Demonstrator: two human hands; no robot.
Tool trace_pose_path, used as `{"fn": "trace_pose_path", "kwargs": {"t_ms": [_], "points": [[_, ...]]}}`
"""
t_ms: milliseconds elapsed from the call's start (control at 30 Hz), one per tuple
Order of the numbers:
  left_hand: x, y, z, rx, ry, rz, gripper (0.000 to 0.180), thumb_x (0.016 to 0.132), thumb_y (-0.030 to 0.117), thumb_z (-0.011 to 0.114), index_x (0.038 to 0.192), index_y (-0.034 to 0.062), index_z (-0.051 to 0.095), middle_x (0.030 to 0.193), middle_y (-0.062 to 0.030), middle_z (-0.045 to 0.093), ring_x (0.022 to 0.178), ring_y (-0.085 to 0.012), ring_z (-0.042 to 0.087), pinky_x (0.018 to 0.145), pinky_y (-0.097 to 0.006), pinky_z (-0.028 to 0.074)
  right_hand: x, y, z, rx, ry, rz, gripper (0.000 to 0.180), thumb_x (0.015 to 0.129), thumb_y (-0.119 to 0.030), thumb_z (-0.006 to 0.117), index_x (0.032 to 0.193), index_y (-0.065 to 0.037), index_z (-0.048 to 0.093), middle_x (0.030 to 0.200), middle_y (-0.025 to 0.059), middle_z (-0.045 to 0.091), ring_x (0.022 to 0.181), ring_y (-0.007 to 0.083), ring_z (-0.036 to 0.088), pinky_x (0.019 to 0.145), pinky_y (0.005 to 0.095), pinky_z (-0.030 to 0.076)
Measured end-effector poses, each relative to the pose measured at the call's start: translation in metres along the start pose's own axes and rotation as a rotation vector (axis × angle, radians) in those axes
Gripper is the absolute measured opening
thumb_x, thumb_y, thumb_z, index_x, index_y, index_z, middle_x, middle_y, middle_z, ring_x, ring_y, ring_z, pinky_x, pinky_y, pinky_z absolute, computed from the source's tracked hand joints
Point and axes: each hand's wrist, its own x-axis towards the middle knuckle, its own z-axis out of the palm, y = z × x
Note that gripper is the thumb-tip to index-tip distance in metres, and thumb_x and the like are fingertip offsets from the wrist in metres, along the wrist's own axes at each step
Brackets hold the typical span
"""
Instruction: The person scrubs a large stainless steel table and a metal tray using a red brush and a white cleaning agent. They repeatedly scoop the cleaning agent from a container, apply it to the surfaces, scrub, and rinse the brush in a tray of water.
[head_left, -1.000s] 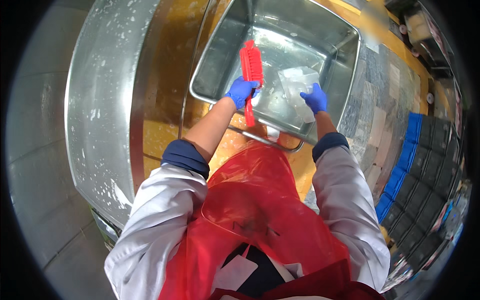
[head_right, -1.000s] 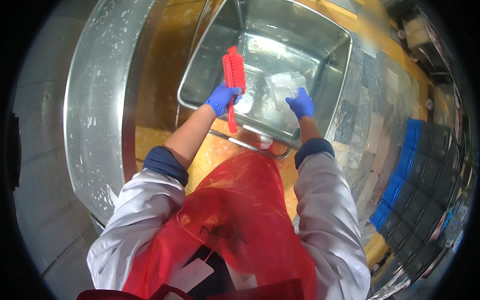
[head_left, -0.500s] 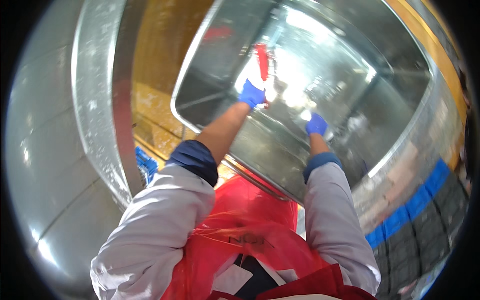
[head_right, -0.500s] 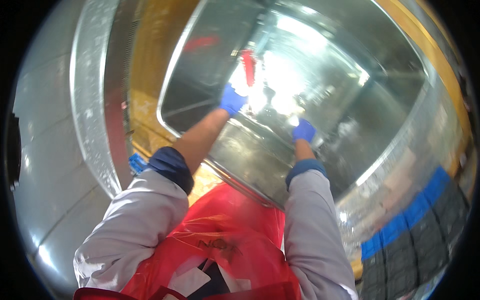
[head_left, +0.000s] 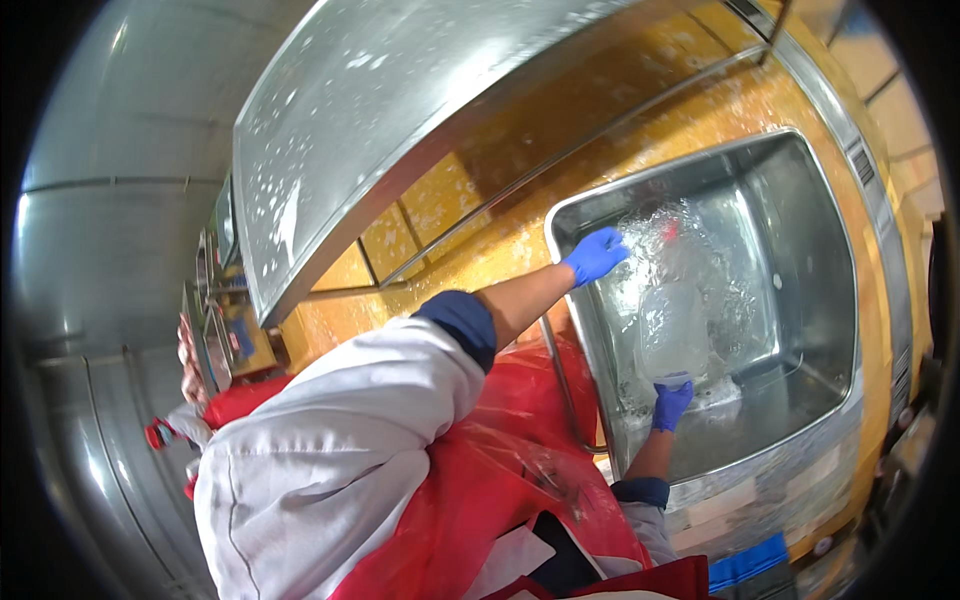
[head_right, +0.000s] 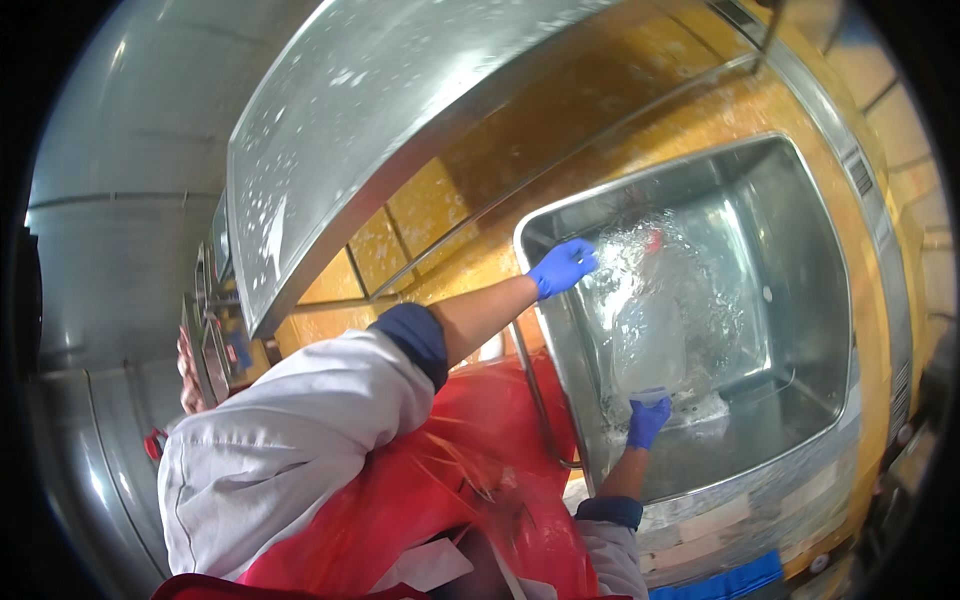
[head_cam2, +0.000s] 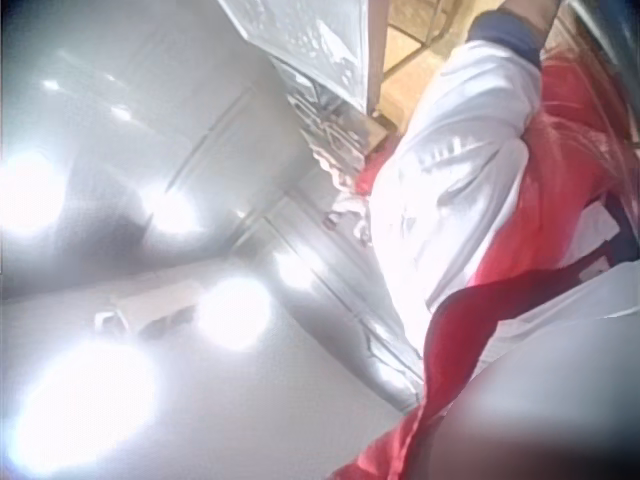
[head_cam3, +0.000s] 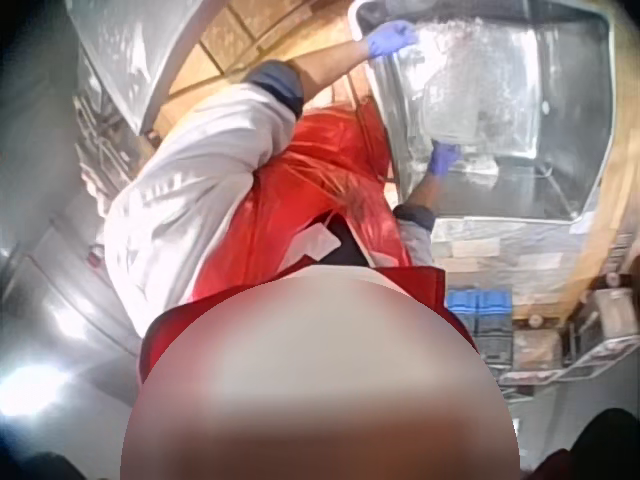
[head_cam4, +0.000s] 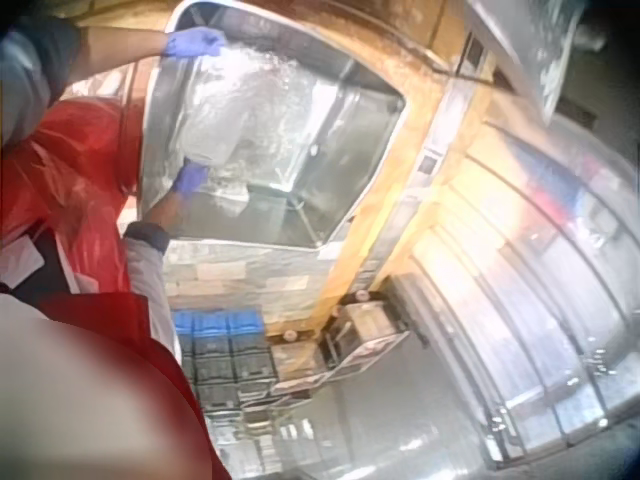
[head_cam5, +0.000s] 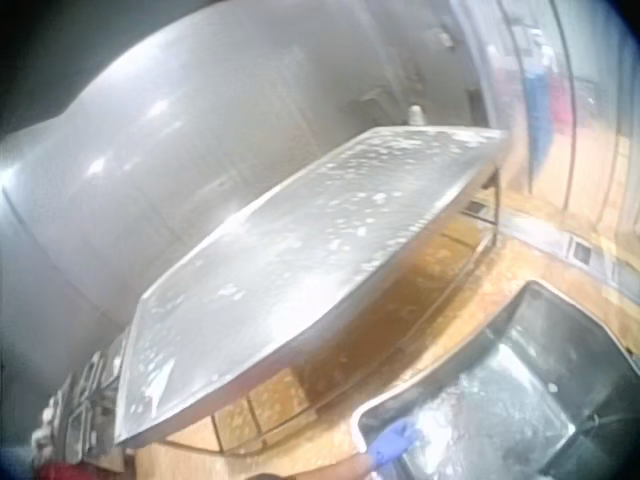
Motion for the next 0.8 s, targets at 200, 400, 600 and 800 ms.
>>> {"fn": "trace_pose_path", "kwargs": {"t_ms": [200,400,600,800], "points": [[0.018,0.098,-0.126,-0.569,-0.004,-0.058,0.029,0.088,0.028,0.059,0.105,0.0041,0.062,0.095,-0.0085,0.064,0.092,-0.0168,0.06,0.081,-0.029,0.047,0.019,-0.204,0.092,-0.614,-0.243,-0.921,0.042,0.065,-0.01,0.079,0.099,0.0,0.058,0.088,0.0098,0.061,0.08,0.0242,0.06,0.075,0.0337,0.049],[0.008,0.033,-0.279,-0.035,0.406,0.074,0.03,0.089,0.024,0.053,0.108,0.0025,0.062,0.096,-0.0146,0.065,0.089,-0.0247,0.064,0.078,-0.035,0.051,-0.052,-0.34,0.286,-0.822,-0.233,-1.245,0.042,0.055,-0.016,0.082,0.089,-0.001,0.063,0.089,0.0181,0.063,0.087,0.0384,0.058,0.078,0.0451,0.044],[-0.119,-0.023,-0.407,-0.127,0.781,-0.048,0.036,0.08,0.017,0.056,0.114,0.0049,0.061,0.108,-0.0222,0.063,0.103,-0.0364,0.06,0.09,-0.04,0.048,-0.168,-0.388,0.427,-1.013,-0.407,-1.286,0.038,0.057,-0.018,0.081,0.088,-0.004,0.064,0.085,0.0159,0.065,0.084,0.0362,0.061,0.076,0.0461,0.045],[-0.279,-0.082,-0.511,0.769,0.51,-0.207,0.057,0.084,0.04,0.056,0.127,0.0017,0.053,0.129,-0.0216,0.052,0.12,-0.0363,0.049,0.104,-0.042,0.038,-0.263,-0.428,0.549,-1.381,-0.498,-1.492,0.031,0.068,-0.021,0.073,0.096,-0.008,0.066,0.086,0.0157,0.067,0.083,0.0342,0.064,0.073,0.0438,0.05]]}}
